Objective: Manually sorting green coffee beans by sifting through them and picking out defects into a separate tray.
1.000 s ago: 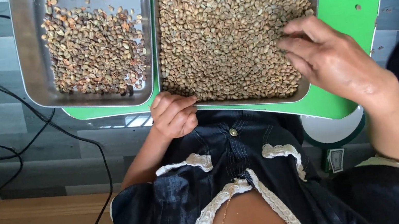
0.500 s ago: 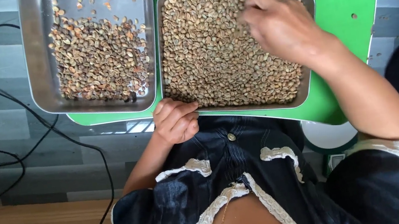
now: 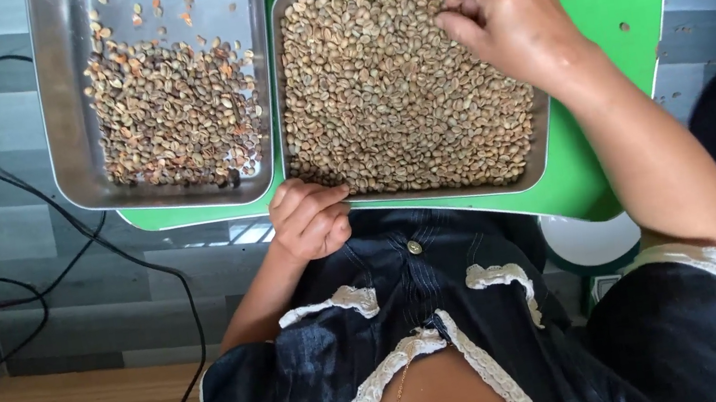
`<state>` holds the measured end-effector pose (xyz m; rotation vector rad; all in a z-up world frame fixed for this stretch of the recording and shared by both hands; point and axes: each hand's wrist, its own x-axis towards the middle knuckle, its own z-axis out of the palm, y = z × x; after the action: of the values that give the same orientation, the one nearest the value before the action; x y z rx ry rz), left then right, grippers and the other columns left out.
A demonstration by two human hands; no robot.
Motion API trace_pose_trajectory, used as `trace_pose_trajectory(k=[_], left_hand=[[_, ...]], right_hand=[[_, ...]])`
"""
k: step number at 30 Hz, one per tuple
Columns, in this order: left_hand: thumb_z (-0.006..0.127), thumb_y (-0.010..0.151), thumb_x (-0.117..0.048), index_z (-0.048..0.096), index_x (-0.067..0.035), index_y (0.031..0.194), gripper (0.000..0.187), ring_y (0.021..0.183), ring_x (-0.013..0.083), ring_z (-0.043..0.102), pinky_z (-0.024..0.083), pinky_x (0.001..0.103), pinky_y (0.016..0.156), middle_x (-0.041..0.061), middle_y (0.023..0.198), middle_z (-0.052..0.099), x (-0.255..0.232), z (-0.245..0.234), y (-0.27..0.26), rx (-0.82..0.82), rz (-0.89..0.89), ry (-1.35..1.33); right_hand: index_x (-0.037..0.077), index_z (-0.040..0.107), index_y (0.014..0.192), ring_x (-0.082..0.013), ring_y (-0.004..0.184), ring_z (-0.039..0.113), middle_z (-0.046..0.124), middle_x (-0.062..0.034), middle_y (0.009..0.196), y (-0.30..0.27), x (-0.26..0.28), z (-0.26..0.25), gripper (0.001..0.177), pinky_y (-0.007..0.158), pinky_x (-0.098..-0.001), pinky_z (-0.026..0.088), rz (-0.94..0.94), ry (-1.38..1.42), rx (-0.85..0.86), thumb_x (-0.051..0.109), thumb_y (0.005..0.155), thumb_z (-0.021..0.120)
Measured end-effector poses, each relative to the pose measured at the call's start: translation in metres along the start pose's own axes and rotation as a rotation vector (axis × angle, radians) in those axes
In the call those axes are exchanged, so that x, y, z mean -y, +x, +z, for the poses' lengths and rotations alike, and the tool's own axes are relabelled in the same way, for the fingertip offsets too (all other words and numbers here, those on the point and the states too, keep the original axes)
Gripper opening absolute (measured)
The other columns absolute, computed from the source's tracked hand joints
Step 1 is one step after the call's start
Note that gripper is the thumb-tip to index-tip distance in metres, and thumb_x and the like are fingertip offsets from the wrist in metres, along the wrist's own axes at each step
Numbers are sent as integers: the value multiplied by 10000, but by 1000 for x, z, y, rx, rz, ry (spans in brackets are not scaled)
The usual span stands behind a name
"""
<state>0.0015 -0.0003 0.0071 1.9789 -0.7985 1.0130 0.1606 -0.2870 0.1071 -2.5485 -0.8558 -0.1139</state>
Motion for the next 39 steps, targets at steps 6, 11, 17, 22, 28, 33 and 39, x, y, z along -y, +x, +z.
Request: trace_pose_trajectory(k=[6,11,17,22,28,33,39], left_hand=[[580,962,-226,646,-90,698,304,697,171,620,479,316,703,46,886,758,0,0,2,-19,4,-12],[586,949,-203,622,-90,692,283,692,176,611,475,312,699,48,888,753,0,0,6,-32,17,-4],[589,945,-188,634,-69,693,282,692,190,610,475,318,710,58,883,746,-4,-3,13,-17,-11,-24],[594,948,-186,642,-61,704,278,707,197,621,485,333,724,59,896,750,-6,-7,14,25,-31,-26],[578,965,-215,630,-97,682,311,700,166,609,464,315,694,49,879,758,-1,-3,4,4,-21,-34],[585,950,-195,640,-74,704,279,693,186,616,474,325,713,56,877,749,-2,-5,13,-2,-7,-44],[580,957,-206,632,-80,691,299,688,180,611,474,324,701,52,869,750,-3,-3,11,1,-11,-19]], right_hand=[[-95,694,906,-254,661,573,642,-150,813,-8,15,-25,118,646,-379,483,26,60,42,-98,960,798],[-61,687,990,-168,579,593,643,-107,728,-14,6,-38,91,539,-295,498,369,289,188,-24,1069,713],[-31,711,977,-220,666,650,708,-111,852,31,56,-53,77,637,-375,510,194,174,350,-71,927,668],[19,523,862,-135,546,530,508,-27,672,77,108,-26,166,938,-412,610,-267,498,340,-49,956,642],[-71,546,1336,-274,997,732,683,-248,1202,57,104,-35,409,813,-293,621,-204,624,311,-81,934,626],[5,714,1156,-239,759,673,692,-104,1051,-1,78,-73,279,668,-375,550,67,206,427,-47,885,676],[-57,760,1056,-205,671,579,657,-109,939,-69,53,-51,161,618,-321,471,196,157,157,-113,907,740]])
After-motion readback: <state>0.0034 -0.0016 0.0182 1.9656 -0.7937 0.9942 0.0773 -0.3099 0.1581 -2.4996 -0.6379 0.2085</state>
